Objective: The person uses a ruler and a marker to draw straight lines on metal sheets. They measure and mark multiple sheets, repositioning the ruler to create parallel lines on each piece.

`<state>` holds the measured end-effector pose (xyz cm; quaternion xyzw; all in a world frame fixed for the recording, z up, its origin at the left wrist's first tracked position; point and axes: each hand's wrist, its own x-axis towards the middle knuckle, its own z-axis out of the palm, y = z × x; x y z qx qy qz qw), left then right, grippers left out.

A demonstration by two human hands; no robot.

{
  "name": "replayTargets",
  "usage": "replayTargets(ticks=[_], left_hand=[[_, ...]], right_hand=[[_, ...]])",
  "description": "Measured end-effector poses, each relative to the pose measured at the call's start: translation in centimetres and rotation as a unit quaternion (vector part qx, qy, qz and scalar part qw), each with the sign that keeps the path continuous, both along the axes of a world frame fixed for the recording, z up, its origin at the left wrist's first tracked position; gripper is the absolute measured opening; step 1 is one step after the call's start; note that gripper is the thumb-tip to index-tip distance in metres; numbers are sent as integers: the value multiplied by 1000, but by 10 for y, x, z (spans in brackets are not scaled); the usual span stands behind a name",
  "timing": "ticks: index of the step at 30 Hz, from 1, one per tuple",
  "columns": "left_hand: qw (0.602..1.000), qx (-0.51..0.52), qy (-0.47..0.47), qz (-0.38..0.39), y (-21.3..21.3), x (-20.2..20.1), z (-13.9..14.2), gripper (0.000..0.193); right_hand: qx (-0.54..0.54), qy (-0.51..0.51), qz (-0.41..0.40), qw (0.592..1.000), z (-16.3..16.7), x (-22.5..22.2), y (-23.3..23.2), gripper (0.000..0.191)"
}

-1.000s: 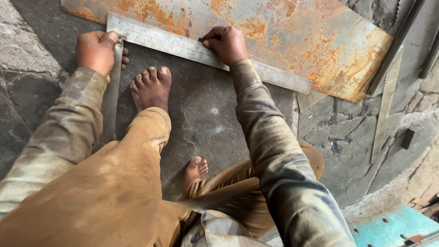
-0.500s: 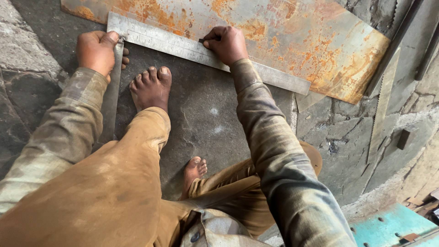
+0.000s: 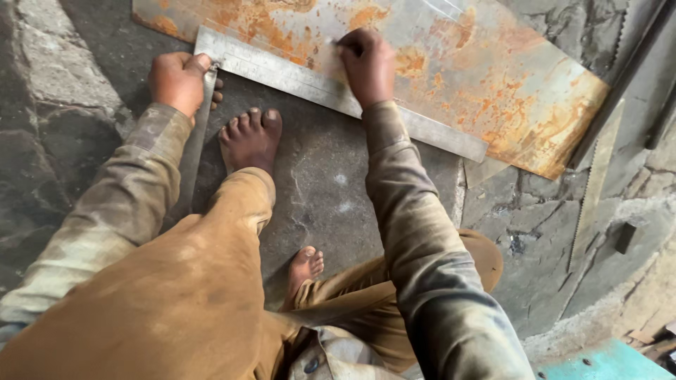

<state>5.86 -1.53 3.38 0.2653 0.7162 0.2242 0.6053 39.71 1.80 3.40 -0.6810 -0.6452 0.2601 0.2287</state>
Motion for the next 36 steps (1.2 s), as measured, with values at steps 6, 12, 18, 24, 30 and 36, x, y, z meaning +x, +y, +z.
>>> replayTargets(ticks=[6, 12, 18, 24, 30, 36], left_hand=[[1000, 4, -10, -4, 2, 0, -1, 24], [1000, -5, -5, 1, 4, 2, 4, 25], [1000, -6, 12, -7, 6, 4, 12, 25], [1000, -12, 14, -12, 8, 6, 15, 26], [999, -11, 28, -16, 8, 7, 19, 25], [1000, -6, 19, -13, 8, 7, 20, 26]], right_hand=[[-135, 56, 14, 989, 3, -48, -9, 15], [-103, 61, 57, 991, 4, -72, 6, 17], [-149, 62, 47, 986, -6, -77, 12, 15], [-160, 60, 57, 984, -7, -73, 15, 15], [-176, 59, 48, 981, 2, -78, 17, 14], [-178, 54, 45, 981, 10, -79, 21, 13]])
